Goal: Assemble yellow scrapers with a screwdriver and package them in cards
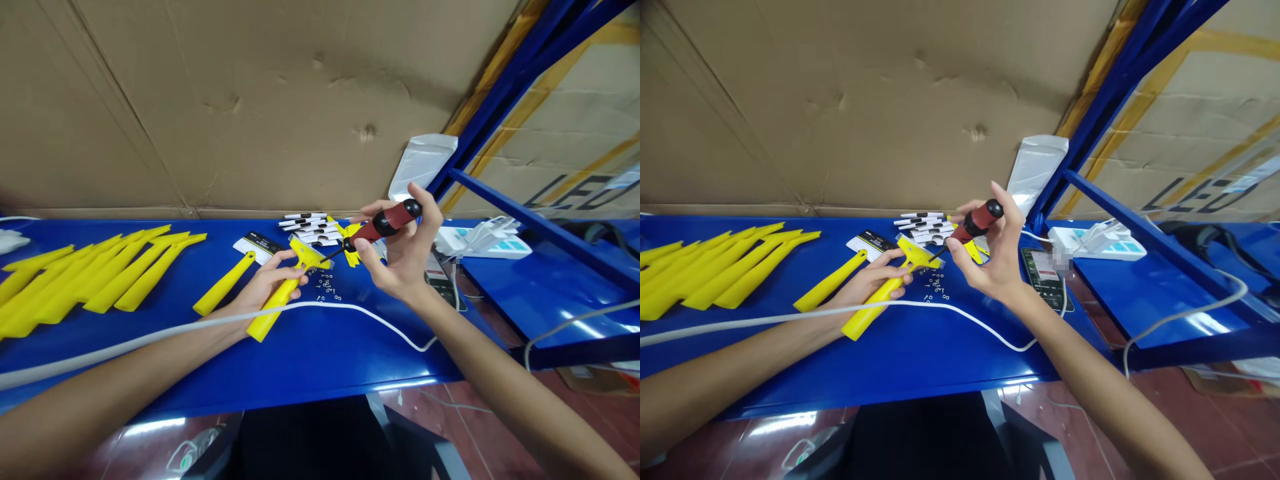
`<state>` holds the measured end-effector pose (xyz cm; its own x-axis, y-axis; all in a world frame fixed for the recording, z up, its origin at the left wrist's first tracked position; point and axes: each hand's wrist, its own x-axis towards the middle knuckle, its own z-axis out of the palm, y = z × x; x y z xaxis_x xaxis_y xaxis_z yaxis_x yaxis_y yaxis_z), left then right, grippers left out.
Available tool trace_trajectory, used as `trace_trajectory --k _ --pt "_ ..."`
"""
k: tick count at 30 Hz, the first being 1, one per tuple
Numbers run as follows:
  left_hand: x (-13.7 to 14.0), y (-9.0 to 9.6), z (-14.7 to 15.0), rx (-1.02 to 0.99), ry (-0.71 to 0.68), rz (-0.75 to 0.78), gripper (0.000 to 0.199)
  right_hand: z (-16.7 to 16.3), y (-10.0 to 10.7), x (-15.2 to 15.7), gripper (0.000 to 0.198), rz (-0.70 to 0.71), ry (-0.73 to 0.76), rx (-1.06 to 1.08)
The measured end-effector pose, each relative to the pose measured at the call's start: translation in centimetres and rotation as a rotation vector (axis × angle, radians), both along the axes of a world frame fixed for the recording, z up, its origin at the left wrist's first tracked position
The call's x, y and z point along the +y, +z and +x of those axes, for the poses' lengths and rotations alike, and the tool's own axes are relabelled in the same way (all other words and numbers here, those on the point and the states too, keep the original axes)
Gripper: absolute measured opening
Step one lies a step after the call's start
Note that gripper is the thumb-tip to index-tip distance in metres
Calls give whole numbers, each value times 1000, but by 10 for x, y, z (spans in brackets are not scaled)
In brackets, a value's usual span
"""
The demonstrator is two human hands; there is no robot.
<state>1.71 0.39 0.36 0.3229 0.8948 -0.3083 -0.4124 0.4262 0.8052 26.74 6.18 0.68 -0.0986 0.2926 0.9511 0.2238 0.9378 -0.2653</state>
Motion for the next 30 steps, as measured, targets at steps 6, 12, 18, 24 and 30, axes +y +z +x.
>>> trace_trajectory --k 6,12,18,24,30 --pt "0 -4 4 -34 51 27 60 -10 13 -9 94 -84 33 -68" --pt "2 -13 6 -58 76 48 56 -12 7 -3 94 54 -128 22" --pt "-1 -1 6 -27 102 -26 59 -9 -3 -4 101 -90 -28 -4" --pt "-1 -4 3 -5 53 13 60 -2 -9 -1 104 -106 -86 117" --pt "-3 -3 3 83 14 34 55 4 -8 -3 114 -149 -74 23"
